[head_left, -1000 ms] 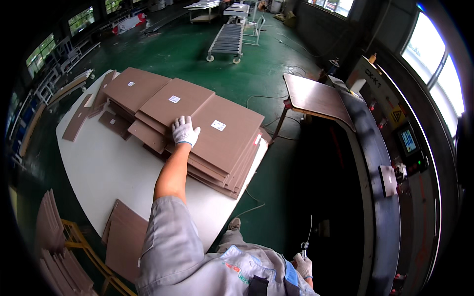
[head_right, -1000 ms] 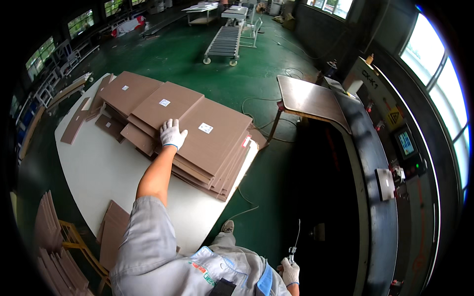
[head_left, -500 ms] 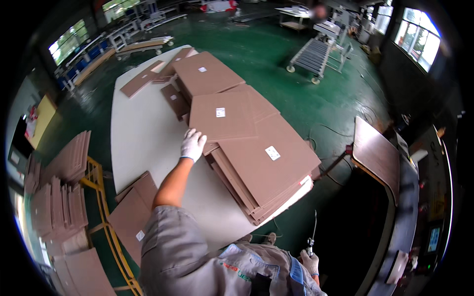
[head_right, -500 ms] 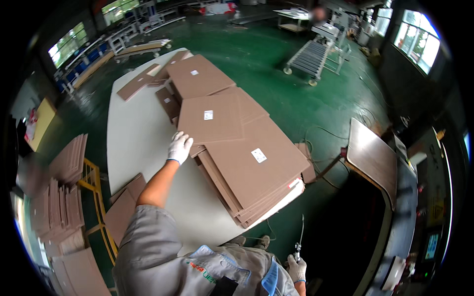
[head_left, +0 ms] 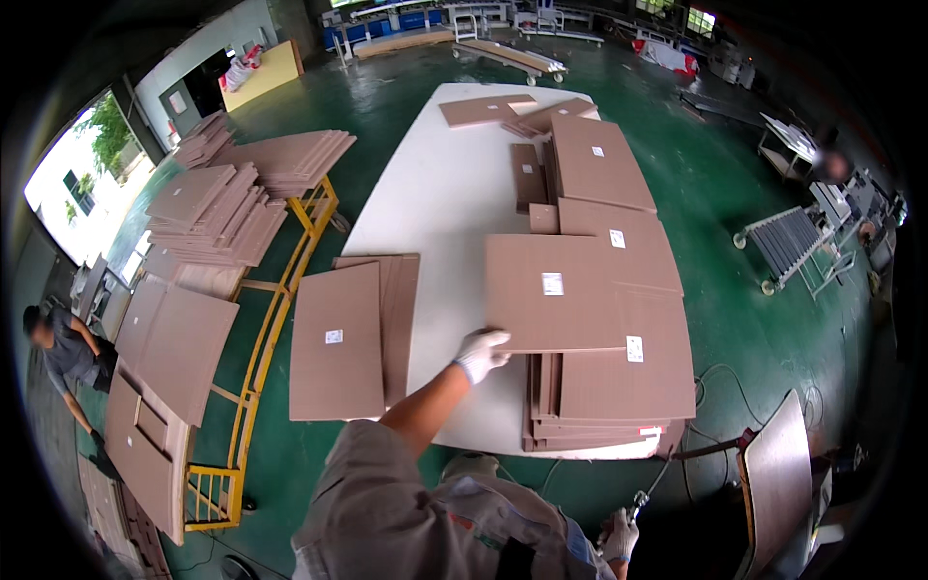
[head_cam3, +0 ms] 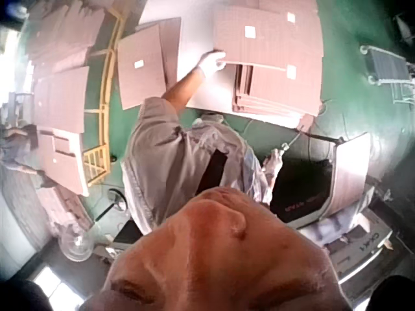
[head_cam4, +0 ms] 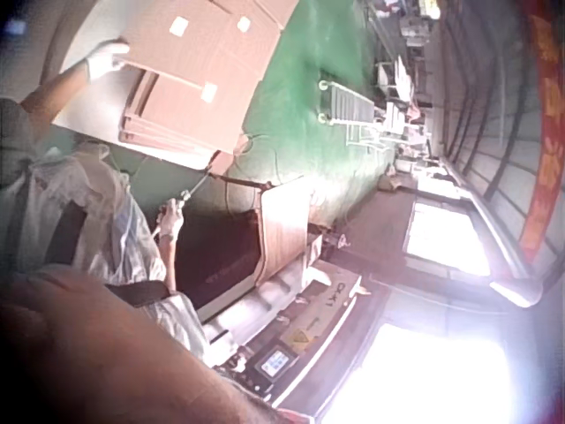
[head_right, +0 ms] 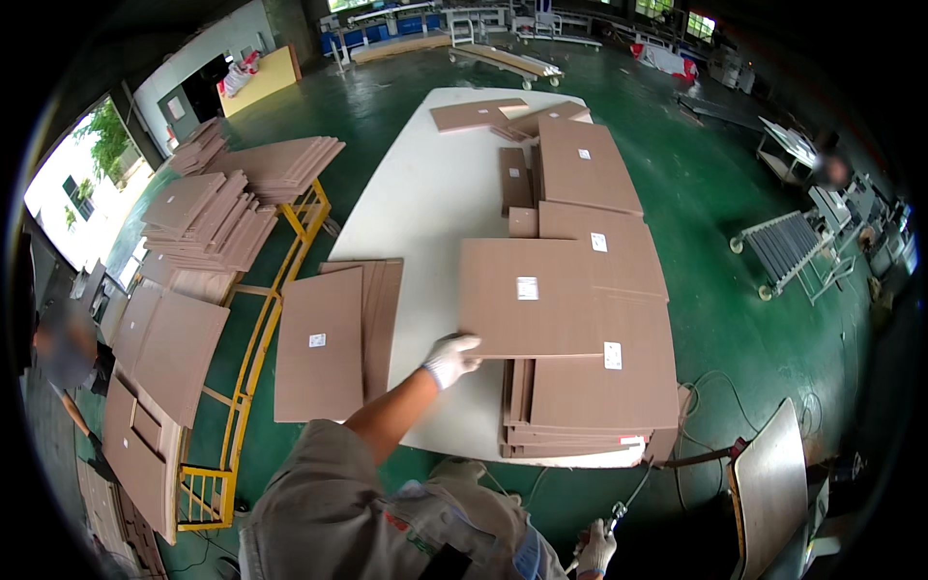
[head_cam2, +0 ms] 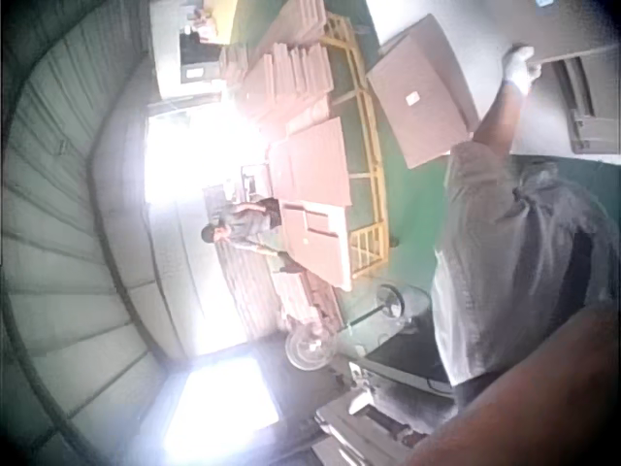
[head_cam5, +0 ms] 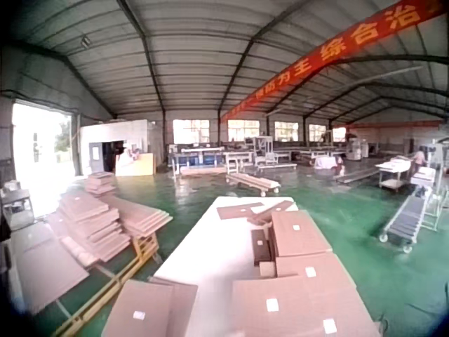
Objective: The person picks up wooden panels from a stack, places them onto a machine, and uses a handheld air tool to blow off dust before processing them through the machine.
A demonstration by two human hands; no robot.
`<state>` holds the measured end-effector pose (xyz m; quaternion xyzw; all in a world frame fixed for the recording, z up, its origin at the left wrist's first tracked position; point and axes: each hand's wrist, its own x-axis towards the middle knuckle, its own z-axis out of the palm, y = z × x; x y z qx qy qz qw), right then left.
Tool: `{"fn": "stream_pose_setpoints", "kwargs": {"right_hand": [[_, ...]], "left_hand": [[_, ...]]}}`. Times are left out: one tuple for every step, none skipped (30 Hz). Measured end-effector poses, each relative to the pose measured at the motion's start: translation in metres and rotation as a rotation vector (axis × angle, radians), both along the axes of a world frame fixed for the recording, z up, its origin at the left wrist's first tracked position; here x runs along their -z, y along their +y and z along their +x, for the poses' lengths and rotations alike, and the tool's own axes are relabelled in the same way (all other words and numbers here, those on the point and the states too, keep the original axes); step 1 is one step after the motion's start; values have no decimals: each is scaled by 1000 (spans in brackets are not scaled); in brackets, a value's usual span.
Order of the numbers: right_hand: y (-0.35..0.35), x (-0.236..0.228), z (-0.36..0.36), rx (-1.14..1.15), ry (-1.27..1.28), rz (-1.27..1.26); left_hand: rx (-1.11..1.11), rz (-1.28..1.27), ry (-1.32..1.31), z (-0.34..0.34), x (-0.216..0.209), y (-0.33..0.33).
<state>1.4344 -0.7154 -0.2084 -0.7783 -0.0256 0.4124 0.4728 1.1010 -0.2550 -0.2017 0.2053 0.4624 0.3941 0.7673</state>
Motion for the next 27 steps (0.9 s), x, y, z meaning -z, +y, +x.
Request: {"fn": "stream_pose_setpoints", "kwargs": {"right_hand": [[7, -3, 3, 8, 29, -31], [8, 3, 6, -17, 41, -62], [16, 9, 8, -46, 60, -78], [29, 6, 3, -57, 77, -122], [34, 8, 2, -44, 76, -128], [38, 13, 1, -68, 85, -117], [41, 16, 0, -88, 94, -112], [48, 15, -3, -107, 76, -102], [54, 18, -4, -112, 81, -84], [62, 17, -7, -102, 51, -99], [70, 16, -10, -89, 22, -114], [78, 6, -17, -43, 17, -92], [89, -1, -26, -2, 12, -65], [96, -9, -35, 44, 21, -30], [97, -10, -42, 100, 51, 15], [98, -10, -49, 132, 36, -6], [99, -11, -58, 163, 22, -27], [99, -12, -64, 183, 5, -65], [99, -11, -71, 203, -6, -107], [99, -10, -77, 209, -29, -115], [100, -14, -81, 216, -39, -131], [102, -17, -87, 239, -28, -130], [105, -20, -92, 257, -18, -129], [110, -30, -97, 254, -19, -144], [108, -32, -102, 258, -20, -161], [107, -36, -105, 266, -32, -164], [110, -38, -107, 264, -40, -158]], "left_hand": [[-49, -57, -150, -35, -1, -29], [-31, 6, -146, -58, -13, -58], [-16, 83, -138, -81, -23, -78], [-112, 240, 37, -106, -16, -98], [-75, 512, 314, -126, -14, -108], [-96, 749, 628, -145, -11, -117], [-132, 698, 573, -161, -14, -115], [-178, 646, 520, -179, -18, -116], [-335, 170, 4, -190, -20, -106], [-311, 146, -1, -192, -29, -96], [-343, 198, 0, -194, -41, -84], [-385, 244, 11, -202, -49, -77], [-372, 220, 19, -222, -38, -63], [-310, 236, 93, -243, -18, -45], [-241, 251, 159, -253, 2, -32], [-219, 234, 152, -252, 13, -19], [-213, 169, 192, -251, 22, -8], [-210, 110, 228, -250, 32, 2], [-193, 96, 223, -248, 51, 8], [-190, 56, 241, -244, 70, 9], [-191, 14, 258, -242, 86, 7], [-184, 9, 276, -231, 89, 2], [-177, -9, 277, -226, 99, 2], [-54, -17, 404, -224, 110, 1], [80, -24, 526, -214, 108, 4], [152, -3, 593, -205, 105, 2], [145, -15, 596, -200, 112, -2]]}}
